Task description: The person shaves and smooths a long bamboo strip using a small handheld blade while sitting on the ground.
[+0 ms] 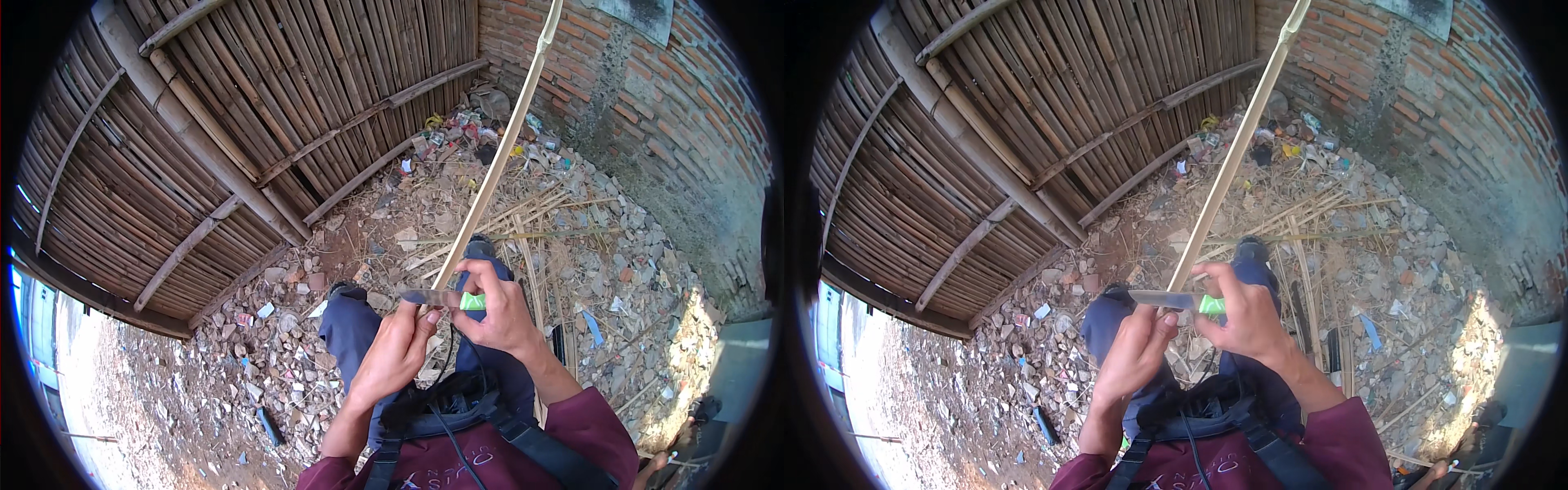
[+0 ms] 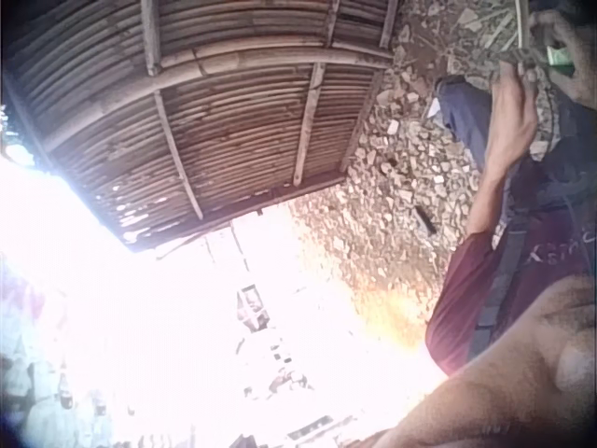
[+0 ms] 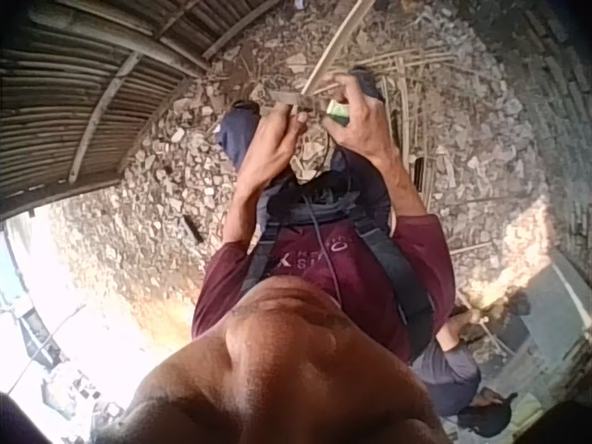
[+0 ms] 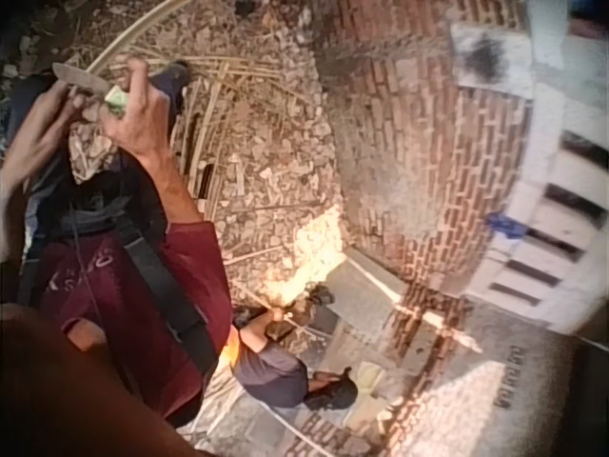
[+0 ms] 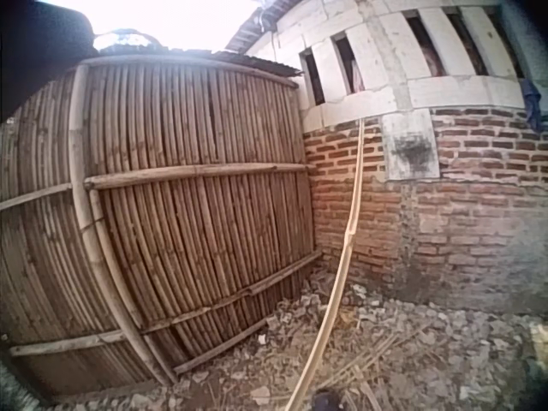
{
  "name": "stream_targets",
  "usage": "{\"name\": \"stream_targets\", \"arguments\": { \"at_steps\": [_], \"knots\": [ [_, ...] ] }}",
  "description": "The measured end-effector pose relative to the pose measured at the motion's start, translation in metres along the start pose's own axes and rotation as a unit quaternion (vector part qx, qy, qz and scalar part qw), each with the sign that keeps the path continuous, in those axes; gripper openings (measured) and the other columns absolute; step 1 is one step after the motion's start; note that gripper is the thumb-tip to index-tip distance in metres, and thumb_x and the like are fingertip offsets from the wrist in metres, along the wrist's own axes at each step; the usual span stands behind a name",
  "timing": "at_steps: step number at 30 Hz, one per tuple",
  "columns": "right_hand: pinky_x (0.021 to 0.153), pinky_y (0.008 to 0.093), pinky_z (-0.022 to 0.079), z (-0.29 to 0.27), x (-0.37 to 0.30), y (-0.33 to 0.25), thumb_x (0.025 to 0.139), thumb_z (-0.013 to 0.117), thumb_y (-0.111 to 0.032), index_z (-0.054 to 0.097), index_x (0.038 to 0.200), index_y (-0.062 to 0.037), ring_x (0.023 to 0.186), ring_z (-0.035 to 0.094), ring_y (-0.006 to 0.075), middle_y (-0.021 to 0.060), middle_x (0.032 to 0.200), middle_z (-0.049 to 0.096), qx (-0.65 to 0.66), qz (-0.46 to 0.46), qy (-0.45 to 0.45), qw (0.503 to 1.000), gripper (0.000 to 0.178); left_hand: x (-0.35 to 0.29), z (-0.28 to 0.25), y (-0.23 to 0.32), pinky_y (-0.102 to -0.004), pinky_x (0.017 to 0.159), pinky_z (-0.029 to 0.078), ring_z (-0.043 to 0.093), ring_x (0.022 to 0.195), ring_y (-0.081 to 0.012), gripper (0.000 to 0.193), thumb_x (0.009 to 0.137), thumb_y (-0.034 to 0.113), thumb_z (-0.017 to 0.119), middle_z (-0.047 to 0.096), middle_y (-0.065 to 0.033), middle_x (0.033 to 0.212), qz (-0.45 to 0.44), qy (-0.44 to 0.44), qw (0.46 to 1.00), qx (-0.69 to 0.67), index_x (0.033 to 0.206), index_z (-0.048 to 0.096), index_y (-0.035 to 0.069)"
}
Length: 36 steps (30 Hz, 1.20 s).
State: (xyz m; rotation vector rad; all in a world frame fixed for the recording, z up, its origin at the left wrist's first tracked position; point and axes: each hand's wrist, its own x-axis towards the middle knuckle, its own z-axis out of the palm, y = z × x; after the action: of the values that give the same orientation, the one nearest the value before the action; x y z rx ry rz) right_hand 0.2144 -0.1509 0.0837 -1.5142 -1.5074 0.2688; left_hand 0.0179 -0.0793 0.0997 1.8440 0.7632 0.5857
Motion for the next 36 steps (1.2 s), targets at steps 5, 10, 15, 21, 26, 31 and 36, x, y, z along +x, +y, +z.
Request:
{"name": "stream_targets", "arguments": {
  "at_steps": [5,10,15,21,26,31,36],
  "knots": [
    [0.069,0.0481,0.057,0.002,0.005,0.012,0.075,0.071,0.001,0.07,0.115,-0.0061,0.08,0.072,0.0399,0.013,0.088,0.071,-0.111,-0.06,-0.019,0.992,0.041,0.0,0.0,0.02,-0.0383,0.065,0.049,0.061,0.068,-0.0219,0.023,0.11,0.009,0.054,0.066,-0.0165,0.081,0.013,-0.017,1.0,-0.006,0.128,0.051,-0.005],
    [0.066,0.0518,0.054,0.009,0.007,0.015,0.075,0.067,-0.001,0.069,0.102,-0.0061,0.078,0.069,0.0421,0.0143,0.087,0.069,-0.094,-0.056,-0.026,0.994,0.027,0.002,0.011,0.019,-0.0402,0.064,0.049,0.064,0.068,-0.0298,0.014,0.107,0.003,0.057,0.064,-0.0176,0.078,0.056,0.022,0.998,0.004,0.116,0.05,-0.004],
    [0.061,0.0504,0.051,0.01,0.011,0.015,0.078,0.072,-0.008,0.067,0.092,-0.0081,0.072,0.069,0.0411,0.0136,0.079,0.067,-0.129,-0.048,0.011,0.99,0.015,-0.001,0.025,0.021,-0.0449,0.062,0.05,0.066,0.067,-0.0422,0.013,0.106,0.003,0.058,0.063,-0.0209,0.074,0.066,0.085,0.993,0.05,0.115,0.052,-0.003],
    [0.057,0.0486,0.05,0.011,0.013,0.029,0.087,0.072,-0.033,0.066,0.084,-0.0091,0.066,0.068,0.0397,0.0133,0.073,0.066,-0.133,-0.043,0.052,0.989,0.024,-0.001,0.038,0.016,-0.0537,0.061,0.05,0.067,0.073,-0.0497,0.014,0.106,0.007,0.06,0.067,-0.0295,0.082,0.092,0.085,0.985,0.119,0.114,0.058,-0.005],
    [0.055,0.0481,0.049,0.016,0.012,0.038,0.09,0.067,-0.047,0.065,0.081,-0.009,0.064,0.067,0.0395,0.0129,0.071,0.066,-0.132,-0.028,0.083,0.987,0.039,0.0,0.045,0.014,-0.059,0.058,0.048,0.067,0.072,-0.0515,0.014,0.107,0.007,0.059,0.066,-0.031,0.083,0.124,0.1,0.978,0.136,0.113,0.055,-0.004],
    [0.054,0.0468,0.049,0.016,0.015,0.034,0.092,0.066,-0.047,0.064,0.081,-0.0089,0.065,0.067,0.0385,0.0125,0.072,0.066,-0.123,-0.021,0.105,0.987,0.04,0.002,0.045,0.02,-0.0534,0.062,0.05,0.068,0.076,-0.0513,0.012,0.106,0.008,0.062,0.069,-0.0291,0.083,0.08,0.108,0.981,0.14,0.104,0.061,-0.004],
    [0.054,0.0459,0.048,0.016,0.016,0.032,0.091,0.066,-0.045,0.063,0.082,-0.0088,0.064,0.067,0.0379,0.012,0.072,0.065,-0.129,-0.023,0.131,0.983,0.037,0.003,0.046,0.024,-0.0533,0.06,0.048,0.066,0.073,-0.0511,0.014,0.106,0.009,0.063,0.068,-0.0288,0.08,0.084,0.104,0.982,0.131,0.103,0.059,-0.004]
  ]
}}
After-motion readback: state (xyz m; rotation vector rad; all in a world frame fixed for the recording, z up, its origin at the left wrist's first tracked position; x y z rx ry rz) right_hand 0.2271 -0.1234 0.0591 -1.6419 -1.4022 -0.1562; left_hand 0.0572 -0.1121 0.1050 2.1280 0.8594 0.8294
